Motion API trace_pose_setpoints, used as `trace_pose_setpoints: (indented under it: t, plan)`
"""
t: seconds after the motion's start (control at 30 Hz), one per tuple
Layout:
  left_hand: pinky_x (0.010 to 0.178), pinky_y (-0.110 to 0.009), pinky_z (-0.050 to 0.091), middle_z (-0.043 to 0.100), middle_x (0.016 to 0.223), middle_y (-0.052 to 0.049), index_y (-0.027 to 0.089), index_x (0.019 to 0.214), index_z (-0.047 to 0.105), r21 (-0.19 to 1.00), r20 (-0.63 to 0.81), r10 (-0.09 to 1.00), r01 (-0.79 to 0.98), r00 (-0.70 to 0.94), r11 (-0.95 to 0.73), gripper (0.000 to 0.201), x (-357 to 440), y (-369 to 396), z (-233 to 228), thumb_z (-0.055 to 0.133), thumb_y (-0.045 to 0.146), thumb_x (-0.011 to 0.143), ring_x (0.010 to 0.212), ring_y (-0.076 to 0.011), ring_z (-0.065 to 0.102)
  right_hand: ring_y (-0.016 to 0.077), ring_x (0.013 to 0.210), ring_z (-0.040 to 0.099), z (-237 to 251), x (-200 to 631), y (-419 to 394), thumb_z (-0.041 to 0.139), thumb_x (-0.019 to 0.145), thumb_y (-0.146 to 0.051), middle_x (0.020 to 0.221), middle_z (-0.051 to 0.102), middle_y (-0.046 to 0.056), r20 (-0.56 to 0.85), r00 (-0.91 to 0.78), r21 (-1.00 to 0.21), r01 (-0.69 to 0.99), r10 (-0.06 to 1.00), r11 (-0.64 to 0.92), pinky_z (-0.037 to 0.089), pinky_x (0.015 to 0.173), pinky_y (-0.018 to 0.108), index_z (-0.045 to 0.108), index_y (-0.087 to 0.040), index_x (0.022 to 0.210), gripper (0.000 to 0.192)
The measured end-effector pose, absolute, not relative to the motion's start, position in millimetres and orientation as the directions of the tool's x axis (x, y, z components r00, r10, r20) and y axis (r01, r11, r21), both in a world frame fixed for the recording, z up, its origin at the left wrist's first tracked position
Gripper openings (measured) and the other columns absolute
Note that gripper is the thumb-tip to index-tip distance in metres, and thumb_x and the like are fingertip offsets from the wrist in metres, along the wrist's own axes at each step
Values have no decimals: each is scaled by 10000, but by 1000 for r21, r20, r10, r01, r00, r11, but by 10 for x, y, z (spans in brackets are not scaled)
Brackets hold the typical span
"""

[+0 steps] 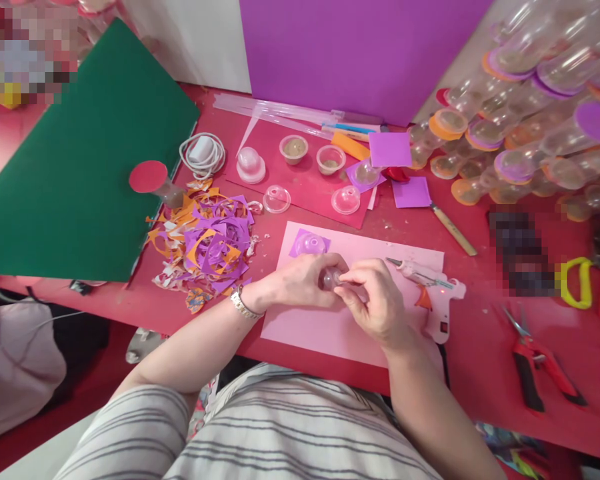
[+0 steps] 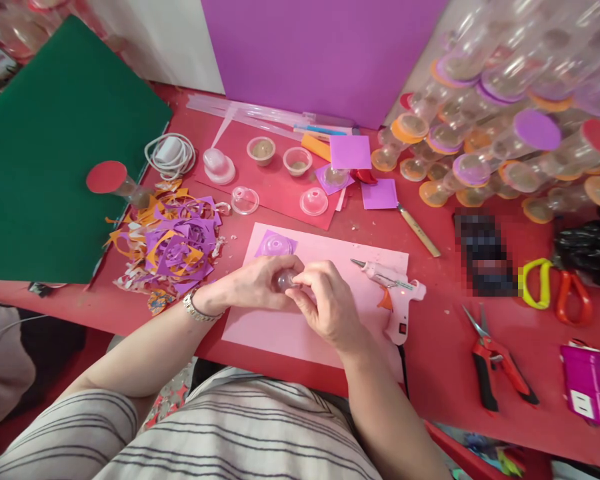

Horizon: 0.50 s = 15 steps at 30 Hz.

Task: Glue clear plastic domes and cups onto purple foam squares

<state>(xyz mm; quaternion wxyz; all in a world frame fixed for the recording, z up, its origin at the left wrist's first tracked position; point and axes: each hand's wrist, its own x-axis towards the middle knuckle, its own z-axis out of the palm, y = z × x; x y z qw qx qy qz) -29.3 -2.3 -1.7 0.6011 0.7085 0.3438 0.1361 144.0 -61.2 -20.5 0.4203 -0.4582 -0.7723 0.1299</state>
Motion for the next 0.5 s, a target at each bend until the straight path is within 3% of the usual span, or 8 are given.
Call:
trace_pose_setpoints:
  t: [0.23, 0.4, 0.5]
  plan:
    - [591, -195, 415, 516, 662, 77, 172, 868, 535, 940, -197, 637, 327, 746, -92, 251, -280, -38, 0, 719, 242, 713, 600, -66, 495, 165, 734, 576, -235, 1414, -609, 454, 1000, -242, 789, 584, 22, 552, -223, -578, 592, 804, 561, 478, 645, 306, 525, -251, 866, 152]
    - [575, -202, 394, 531, 703, 67, 170, 926, 530, 938, -186, 644, 329, 742, -108, 286, -295, -18, -43, 711, 214, 709, 603, -73, 484, 147, 700, 573, -198, 1406, -593, 485, 993, -269, 753, 581, 4, 454, -176, -692, 547, 873, 470, 467, 635, 286, 527, -239, 813, 187]
    - [673, -239, 458, 586, 858, -1, 160, 965, 576, 943, -97, 635, 274, 766, -187, 309, -314, -4, -70, 742, 271, 728, 746, -120, 546, 137, 696, 590, -69, 1404, -615, 499, 981, -223, 756, 612, -3, 432, -125, -727, 538, 893, 427, 469, 645, 271, 568, -234, 816, 179]
